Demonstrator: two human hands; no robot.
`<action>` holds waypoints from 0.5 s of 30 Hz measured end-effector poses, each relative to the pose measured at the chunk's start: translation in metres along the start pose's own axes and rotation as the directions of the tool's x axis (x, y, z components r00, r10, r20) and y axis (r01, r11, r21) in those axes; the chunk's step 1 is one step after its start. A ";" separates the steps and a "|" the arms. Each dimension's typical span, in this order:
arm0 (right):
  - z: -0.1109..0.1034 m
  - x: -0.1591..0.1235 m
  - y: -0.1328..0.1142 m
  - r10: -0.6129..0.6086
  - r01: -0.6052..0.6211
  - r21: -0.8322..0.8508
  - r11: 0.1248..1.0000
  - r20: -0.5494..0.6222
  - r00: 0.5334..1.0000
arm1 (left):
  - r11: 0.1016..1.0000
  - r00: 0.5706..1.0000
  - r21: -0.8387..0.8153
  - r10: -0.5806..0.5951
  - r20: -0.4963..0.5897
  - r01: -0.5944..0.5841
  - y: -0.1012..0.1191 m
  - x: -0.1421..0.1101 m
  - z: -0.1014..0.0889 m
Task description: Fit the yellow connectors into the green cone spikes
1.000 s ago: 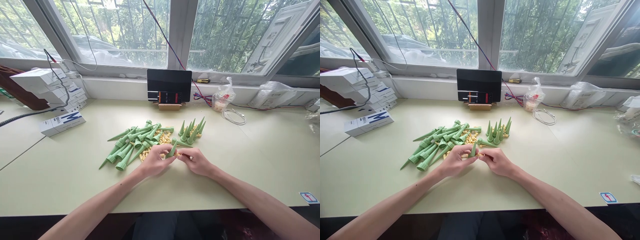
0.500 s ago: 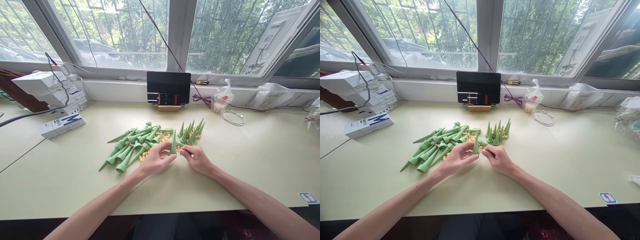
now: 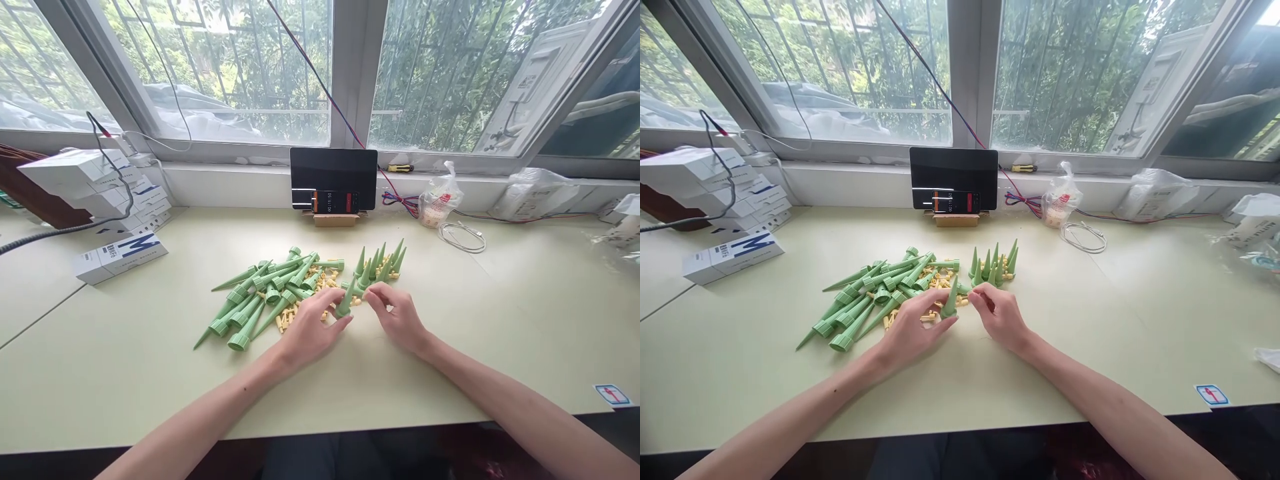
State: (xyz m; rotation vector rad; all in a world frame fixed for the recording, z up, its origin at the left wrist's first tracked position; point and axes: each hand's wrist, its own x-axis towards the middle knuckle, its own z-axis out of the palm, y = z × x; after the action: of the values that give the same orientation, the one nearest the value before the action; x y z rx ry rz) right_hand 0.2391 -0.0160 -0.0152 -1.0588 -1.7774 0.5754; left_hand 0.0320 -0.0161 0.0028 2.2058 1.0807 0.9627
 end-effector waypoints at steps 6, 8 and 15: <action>0.004 -0.007 -0.006 -0.144 0.142 0.043 0.989 0.040 0.989 | 0.989 0.989 0.083 0.111 0.098 -0.119 -0.004 -0.005 0.005; 0.006 -0.008 -0.006 -0.165 0.165 0.011 0.986 0.036 0.986 | 0.987 0.985 0.082 0.126 0.119 -0.136 -0.005 -0.006 0.006; 0.003 -0.006 -0.008 -0.210 0.210 -0.031 0.977 -0.024 0.977 | 0.989 0.985 0.069 0.122 0.120 -0.131 -0.003 -0.006 0.004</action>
State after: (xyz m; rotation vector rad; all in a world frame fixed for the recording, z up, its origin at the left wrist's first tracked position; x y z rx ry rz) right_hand 0.2337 -0.0244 -0.0136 -0.8791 -1.8501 0.4049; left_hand 0.0313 -0.0197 -0.0034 2.3852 0.9493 0.8463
